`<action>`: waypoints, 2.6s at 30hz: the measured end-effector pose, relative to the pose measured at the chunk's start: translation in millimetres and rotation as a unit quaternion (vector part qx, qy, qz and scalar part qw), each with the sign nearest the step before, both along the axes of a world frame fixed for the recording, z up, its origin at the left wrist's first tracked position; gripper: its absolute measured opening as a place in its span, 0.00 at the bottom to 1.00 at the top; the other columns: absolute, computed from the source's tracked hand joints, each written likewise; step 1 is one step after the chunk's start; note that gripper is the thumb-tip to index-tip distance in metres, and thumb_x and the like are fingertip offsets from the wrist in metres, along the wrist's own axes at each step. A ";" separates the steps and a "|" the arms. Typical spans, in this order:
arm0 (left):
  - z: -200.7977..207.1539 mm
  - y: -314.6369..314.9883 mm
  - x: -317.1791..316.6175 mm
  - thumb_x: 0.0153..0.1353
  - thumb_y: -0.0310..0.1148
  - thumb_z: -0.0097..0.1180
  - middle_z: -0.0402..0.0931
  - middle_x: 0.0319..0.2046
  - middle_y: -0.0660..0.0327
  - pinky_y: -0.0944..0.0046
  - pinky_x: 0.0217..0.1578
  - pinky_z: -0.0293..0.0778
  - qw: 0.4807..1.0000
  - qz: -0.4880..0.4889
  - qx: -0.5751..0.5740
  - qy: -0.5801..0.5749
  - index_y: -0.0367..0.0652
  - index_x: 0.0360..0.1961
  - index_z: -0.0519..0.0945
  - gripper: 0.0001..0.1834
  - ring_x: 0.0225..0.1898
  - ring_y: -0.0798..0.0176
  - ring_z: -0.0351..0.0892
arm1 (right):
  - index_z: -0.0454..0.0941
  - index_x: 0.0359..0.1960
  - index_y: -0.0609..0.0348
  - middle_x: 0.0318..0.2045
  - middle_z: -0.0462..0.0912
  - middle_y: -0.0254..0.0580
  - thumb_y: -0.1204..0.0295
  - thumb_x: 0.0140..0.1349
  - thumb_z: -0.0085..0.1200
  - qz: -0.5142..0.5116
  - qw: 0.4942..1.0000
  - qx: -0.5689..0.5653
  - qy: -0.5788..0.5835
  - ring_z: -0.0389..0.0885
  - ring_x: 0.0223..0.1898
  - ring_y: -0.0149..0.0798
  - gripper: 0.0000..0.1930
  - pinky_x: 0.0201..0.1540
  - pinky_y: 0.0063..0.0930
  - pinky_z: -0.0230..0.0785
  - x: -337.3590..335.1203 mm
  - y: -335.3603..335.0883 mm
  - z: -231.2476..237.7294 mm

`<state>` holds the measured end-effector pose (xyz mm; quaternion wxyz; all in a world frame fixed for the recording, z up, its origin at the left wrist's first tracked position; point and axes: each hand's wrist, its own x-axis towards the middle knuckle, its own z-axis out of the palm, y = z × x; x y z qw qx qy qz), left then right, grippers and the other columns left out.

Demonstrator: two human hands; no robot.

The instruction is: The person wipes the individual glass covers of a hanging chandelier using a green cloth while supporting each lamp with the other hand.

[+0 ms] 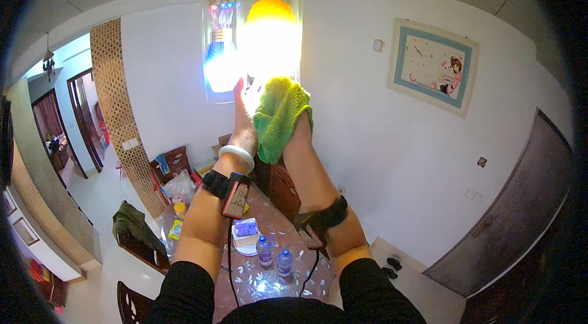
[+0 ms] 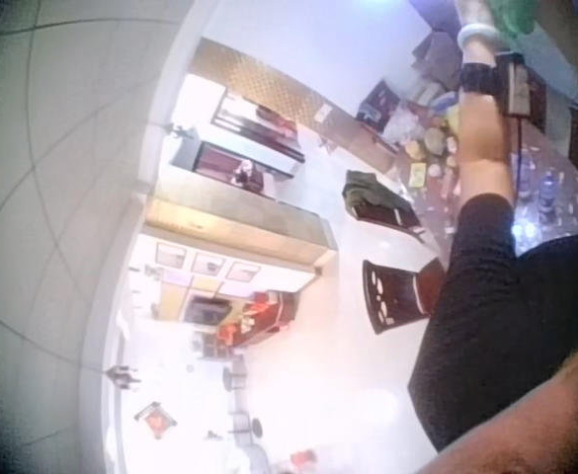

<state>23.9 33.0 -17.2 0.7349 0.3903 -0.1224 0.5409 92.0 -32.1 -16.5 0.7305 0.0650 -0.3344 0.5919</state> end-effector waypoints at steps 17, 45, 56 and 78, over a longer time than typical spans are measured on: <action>-15.3 8.2 0.8 0.49 0.57 0.35 0.69 0.31 0.57 0.64 0.35 0.67 0.999 -0.016 0.007 0.029 0.38 0.36 0.67 0.30 0.32 0.61 0.69 | 0.65 0.39 0.58 0.34 0.70 0.36 0.71 0.52 0.43 -0.144 0.972 -0.013 -0.183 0.69 0.35 0.30 0.12 0.38 0.24 0.64 -2.0 15.8 -8.6; 15.1 -23.6 1.3 0.49 0.55 0.39 0.64 0.40 0.55 0.58 0.41 0.64 0.994 0.095 0.057 -0.021 0.41 0.43 0.64 0.29 0.40 0.57 0.66 | 0.66 0.38 0.55 0.32 0.71 0.38 0.58 0.54 0.38 0.044 0.892 0.298 -0.337 0.71 0.32 0.32 0.17 0.33 0.27 0.67 0.1 -2.4 75.6; 10.5 -40.9 7.1 0.45 0.59 0.39 0.47 0.52 0.45 0.53 0.52 0.47 0.996 -0.042 0.023 -0.073 0.34 0.53 0.44 0.44 0.54 0.48 0.46 | 0.65 0.38 0.58 0.32 0.71 0.37 0.68 0.56 0.36 -0.681 0.299 0.433 -0.510 0.70 0.33 0.31 0.11 0.35 0.24 0.65 4.7 32.3 174.8; 8.2 -17.0 -11.6 0.37 0.62 0.47 0.42 0.53 0.51 0.45 0.49 0.49 0.987 -0.096 -0.027 -0.122 0.50 0.54 0.46 0.46 0.53 0.46 0.46 | 0.63 0.42 0.60 0.38 0.68 0.40 0.70 0.49 0.45 -0.698 0.442 0.311 -0.470 0.67 0.38 0.35 0.17 0.43 0.25 0.59 34.1 0.3 18.1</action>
